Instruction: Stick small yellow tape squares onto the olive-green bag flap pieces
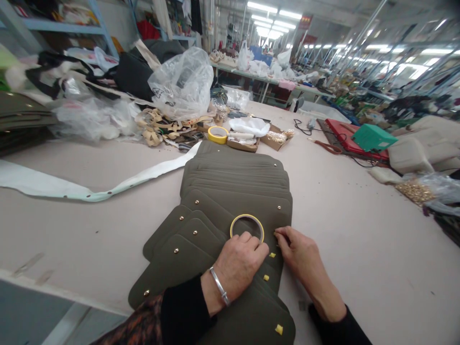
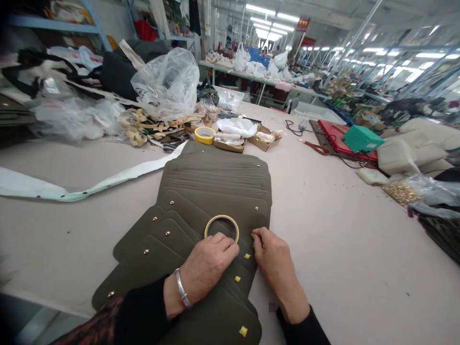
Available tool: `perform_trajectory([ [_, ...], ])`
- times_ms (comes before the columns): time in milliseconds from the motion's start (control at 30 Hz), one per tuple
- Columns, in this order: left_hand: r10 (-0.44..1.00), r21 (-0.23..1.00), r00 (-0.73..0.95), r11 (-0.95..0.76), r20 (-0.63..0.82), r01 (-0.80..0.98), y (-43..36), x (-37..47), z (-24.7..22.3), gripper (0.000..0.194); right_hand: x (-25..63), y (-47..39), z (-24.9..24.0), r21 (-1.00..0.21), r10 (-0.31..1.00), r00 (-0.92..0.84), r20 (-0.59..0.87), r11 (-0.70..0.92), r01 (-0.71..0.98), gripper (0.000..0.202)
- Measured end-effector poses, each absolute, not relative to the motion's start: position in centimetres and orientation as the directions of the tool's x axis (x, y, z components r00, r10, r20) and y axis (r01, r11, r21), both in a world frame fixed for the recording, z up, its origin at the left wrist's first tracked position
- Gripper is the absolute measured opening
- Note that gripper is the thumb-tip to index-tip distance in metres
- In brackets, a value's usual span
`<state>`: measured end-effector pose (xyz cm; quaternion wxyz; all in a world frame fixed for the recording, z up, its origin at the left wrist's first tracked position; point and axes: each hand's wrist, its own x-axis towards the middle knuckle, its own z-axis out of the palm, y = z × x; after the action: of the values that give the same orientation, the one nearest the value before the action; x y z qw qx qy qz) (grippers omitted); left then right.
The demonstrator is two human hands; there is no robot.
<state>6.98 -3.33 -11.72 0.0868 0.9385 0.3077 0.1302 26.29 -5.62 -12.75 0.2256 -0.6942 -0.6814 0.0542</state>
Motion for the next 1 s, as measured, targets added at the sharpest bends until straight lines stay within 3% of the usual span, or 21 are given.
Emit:
perform_trajectory([
  [100,0.603,0.256,0.772,-0.793,0.200,0.553,-3.3,6.9,-11.8,0.008,26.9,-6.0,-12.3,-0.403,0.963,0.172,0.208,-0.076,0.912,0.023],
  [167,0.602,0.261,0.771,-0.794,0.209,0.550,-3.3,6.9,-11.8,0.007,27.5,-6.4,-11.9,-0.392,0.954,0.151,0.259,-0.039,0.919,0.023],
  [267,0.601,0.268,0.769,-0.794,0.218,0.545,-3.3,6.9,-11.9,0.009,28.0,-7.0,-11.8,-0.278,0.926,-0.104,0.362,0.214,0.937,0.015],
  [367,0.603,0.270,0.768,-0.792,0.215,0.547,-3.3,6.9,-11.8,0.010,27.6,-6.8,-12.1,-0.161,0.891,-0.301,0.339,0.371,0.915,0.020],
  [500,0.596,0.275,0.778,-0.796,0.200,0.539,-3.3,6.9,-11.7,0.011,26.6,-5.6,-12.6,-0.123,0.950,-0.201,0.239,0.235,0.964,0.021],
  [667,0.589,0.291,0.754,-0.805,0.291,0.517,-3.3,6.5,-11.3,0.014,26.3,-4.5,-11.7,-0.215,0.998,-0.004,0.061,0.018,0.976,0.019],
  [867,0.576,0.452,0.628,-0.813,0.524,0.368,-2.8,4.8,-9.4,0.020,26.9,-6.2,-9.6,-0.427,0.980,-0.124,-0.155,0.047,0.903,0.022],
  [933,0.578,0.493,0.603,-0.807,0.550,0.325,-2.6,4.4,-8.9,0.021,26.7,-7.2,-9.2,-0.505,0.985,-0.131,-0.109,0.059,0.861,0.024],
  [1000,0.569,0.505,0.611,-0.809,0.550,0.299,-2.6,4.2,-8.7,0.032,26.1,-8.1,-8.8,-0.588,0.996,-0.067,0.057,0.088,0.804,0.023],
])
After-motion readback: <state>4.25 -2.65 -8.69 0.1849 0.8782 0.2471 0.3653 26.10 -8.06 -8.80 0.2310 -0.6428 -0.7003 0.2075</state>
